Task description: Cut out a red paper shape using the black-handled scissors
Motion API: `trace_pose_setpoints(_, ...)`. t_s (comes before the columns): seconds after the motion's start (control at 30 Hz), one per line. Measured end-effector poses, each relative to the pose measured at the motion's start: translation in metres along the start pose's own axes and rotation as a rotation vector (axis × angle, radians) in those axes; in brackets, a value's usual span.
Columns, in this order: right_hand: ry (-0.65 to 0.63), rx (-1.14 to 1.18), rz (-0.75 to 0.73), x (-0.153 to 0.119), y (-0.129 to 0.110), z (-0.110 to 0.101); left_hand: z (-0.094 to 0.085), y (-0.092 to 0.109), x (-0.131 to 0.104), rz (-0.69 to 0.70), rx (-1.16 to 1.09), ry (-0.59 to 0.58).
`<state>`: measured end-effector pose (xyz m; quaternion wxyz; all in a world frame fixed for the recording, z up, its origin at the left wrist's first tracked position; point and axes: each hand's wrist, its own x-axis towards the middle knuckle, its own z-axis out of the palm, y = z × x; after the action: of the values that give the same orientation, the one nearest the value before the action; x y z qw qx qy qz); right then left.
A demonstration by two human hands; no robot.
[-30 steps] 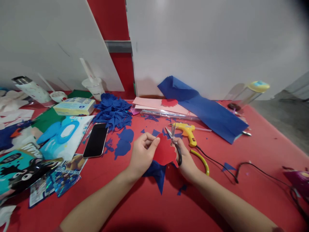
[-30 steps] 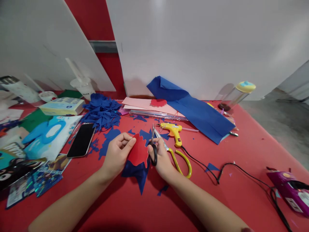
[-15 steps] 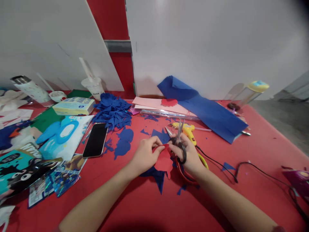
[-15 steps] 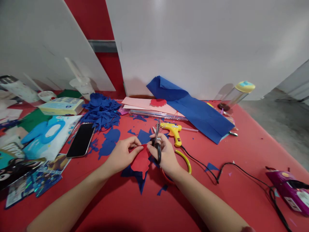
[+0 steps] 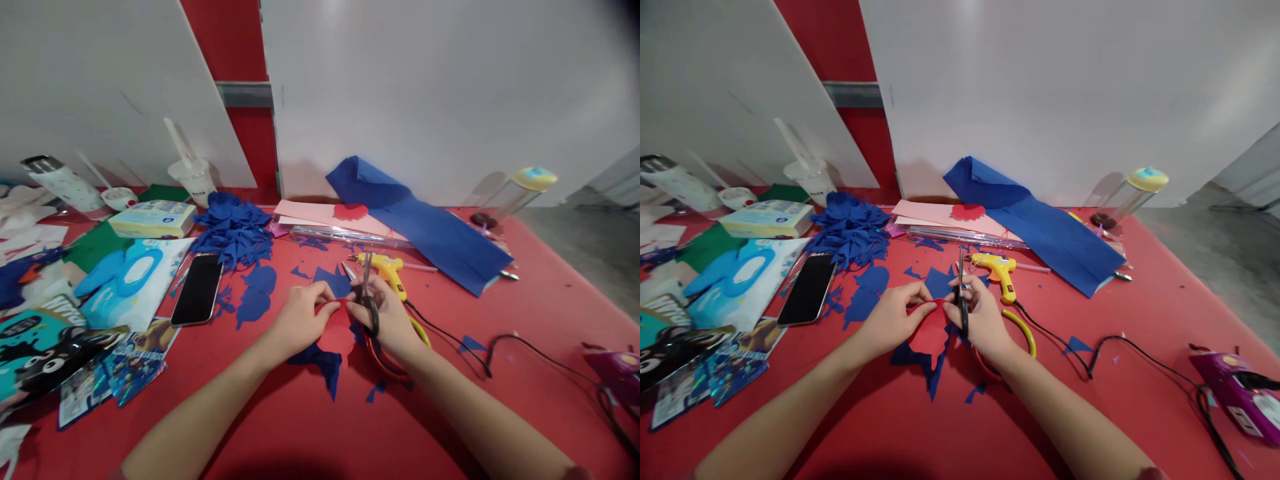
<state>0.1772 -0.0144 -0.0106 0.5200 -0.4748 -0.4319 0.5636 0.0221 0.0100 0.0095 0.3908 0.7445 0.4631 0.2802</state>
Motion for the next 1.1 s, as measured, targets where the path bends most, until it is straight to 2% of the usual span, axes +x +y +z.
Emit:
trace_pose_setpoints(0.17,0.014,-0.053,-0.038,0.001,0.005,-0.002,0.0,-0.003,0.0,-0.003,0.001,-0.016)
trace_pose_setpoints(0.4,0.198,-0.086,-0.107,0.0,0.0,-0.001,-0.007,-0.007,0.003,-0.119,-0.075,0.029)
trace_pose_setpoints(0.5,0.198,-0.077,-0.107,-0.001,-0.001,-0.001,-0.01,-0.008,0.006,-0.147,-0.125,0.055)
trace_pose_setpoints(0.6,0.145,-0.033,-0.102,-0.003,0.003,-0.002,-0.014,-0.007,0.007,-0.157,-0.116,0.06)
trace_pose_setpoints(0.73,0.081,0.038,-0.077,-0.007,0.009,-0.003,-0.017,-0.004,0.005,-0.181,-0.136,0.008)
trace_pose_setpoints(0.93,0.106,-0.049,-0.082,-0.016,0.015,-0.003,-0.018,-0.006,0.004,-0.183,-0.349,-0.152)
trace_pose_setpoints(1.1,0.111,0.016,-0.018,-0.02,0.025,-0.004,-0.018,-0.01,0.003,-0.248,-0.491,-0.25)
